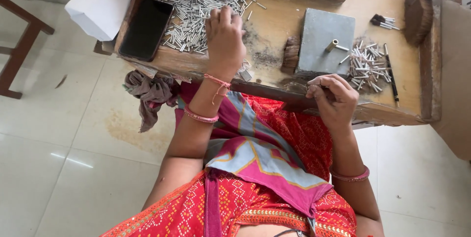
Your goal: The recorder is manually assembling small metal pins and components on a manufacturing workbench.
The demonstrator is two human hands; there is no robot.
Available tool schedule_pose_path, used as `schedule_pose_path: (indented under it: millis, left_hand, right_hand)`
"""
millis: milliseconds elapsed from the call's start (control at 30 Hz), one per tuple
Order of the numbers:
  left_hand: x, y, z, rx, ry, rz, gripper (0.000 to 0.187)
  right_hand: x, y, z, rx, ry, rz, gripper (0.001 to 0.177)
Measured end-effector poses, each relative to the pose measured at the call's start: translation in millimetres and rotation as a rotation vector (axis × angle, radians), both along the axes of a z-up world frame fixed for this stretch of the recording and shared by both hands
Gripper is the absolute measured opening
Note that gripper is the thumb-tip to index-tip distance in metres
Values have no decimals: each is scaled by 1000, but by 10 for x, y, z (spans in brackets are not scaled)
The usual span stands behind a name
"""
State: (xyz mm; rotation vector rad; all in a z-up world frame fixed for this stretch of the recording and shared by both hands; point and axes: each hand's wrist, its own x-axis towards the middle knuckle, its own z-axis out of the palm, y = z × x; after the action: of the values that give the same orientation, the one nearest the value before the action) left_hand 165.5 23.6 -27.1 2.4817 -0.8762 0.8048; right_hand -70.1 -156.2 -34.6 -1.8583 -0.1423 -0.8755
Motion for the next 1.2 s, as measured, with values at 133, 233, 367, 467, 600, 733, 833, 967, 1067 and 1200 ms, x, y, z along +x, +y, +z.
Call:
schedule_pose_path:
  millis: [133,233,367,467,600,733,833,967,1067,1200]
  left_hand:
    - [-434,-80,60,-350,327,-274,10]
    - [-570,-81,67,-211,-18,-266,15]
    - [-476,-83,17,-60,42,-184,27]
    - [-545,-44,43,-146,-16,-223,25]
    - [-692,8,198,-606,274,-467,23]
    - [-787,14,46,-411,294,-523,33]
    - [-820,28,63,-371,128,-483,32]
    - [-1080,-16,262,-553,171,-586,23]
    - [-1368,-122,221,-732,521,-777,26]
    - [-1496,-212,181,-902,712,-814,21]
  right_hand:
    - [28,6,-16,3,-22,18,9]
    - [8,49,-8,-29,11,-40,8]
    - [48,49,11,-9,-23,-25,7]
    - [6,70,4,-21,-11,-48,6]
    - [28,71,16,-26,-6,-69,6]
    - [14,70,2,-24,6,-77,7]
    - [33,62,20,-37,1,-71,8]
    - [49,86,-10,8,25,-55,6]
    - [28,190,-61,423,60,108,7]
    - [16,196,-160,1029,39,353,10]
